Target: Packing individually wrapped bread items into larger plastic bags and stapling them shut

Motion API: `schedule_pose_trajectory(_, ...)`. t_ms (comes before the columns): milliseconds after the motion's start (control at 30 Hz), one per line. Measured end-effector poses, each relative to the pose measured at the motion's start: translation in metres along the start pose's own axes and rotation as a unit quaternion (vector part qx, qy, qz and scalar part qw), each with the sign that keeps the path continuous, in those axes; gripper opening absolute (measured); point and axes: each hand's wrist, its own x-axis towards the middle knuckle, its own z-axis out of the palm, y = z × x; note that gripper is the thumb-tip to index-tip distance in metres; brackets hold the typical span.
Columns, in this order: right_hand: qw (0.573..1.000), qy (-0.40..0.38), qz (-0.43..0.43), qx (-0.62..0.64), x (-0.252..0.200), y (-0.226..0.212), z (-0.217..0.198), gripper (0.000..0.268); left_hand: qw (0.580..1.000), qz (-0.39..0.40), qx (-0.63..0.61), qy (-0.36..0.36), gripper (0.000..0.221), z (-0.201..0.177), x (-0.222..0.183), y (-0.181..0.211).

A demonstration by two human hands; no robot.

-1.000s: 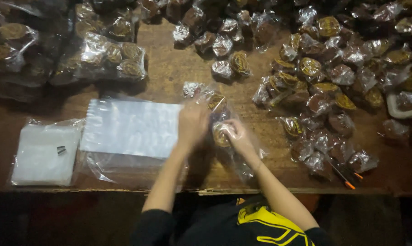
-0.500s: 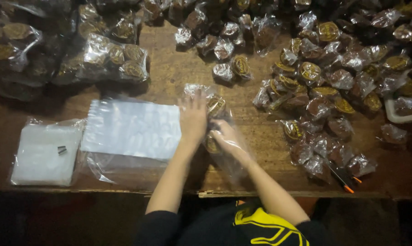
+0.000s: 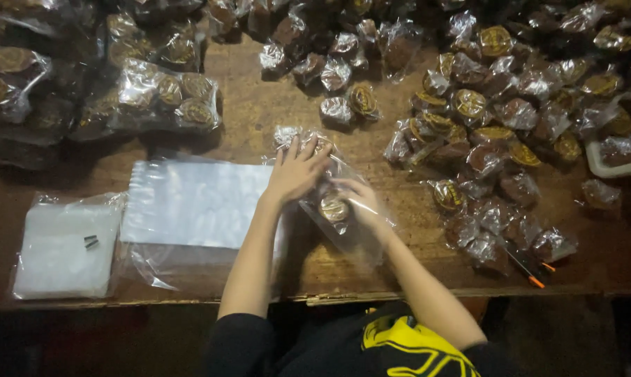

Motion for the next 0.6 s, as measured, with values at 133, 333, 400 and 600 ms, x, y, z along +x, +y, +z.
schedule_pose_trajectory(133,0.984,0.162,-0.057,0.039,-0.015,0.059,0.012,0.038,0.977,0.055,-0.19,0.085,0.06,-0.022,-0.015,-0.001)
schedule_pose_trajectory(333,0.974,0.022,-0.14,-0.176,0.01,0.019,0.009,0.058,0.996,0.031,-0.026,0.084,0.048,-0.012,-0.024,0.016)
schedule_pose_trajectory(400,0.968,-0.021,-0.132,-0.212,0.001,-0.006,-0.001,0.063,0.994,0.034,0.005,0.101,0.048,-0.011,-0.026,0.018)
schedule_pose_trajectory(600,0.882,0.107,-0.218,-0.403,-0.018,0.08,-0.016,0.025,0.994,0.056,0.051,0.074,0.048,-0.011,-0.023,0.014)
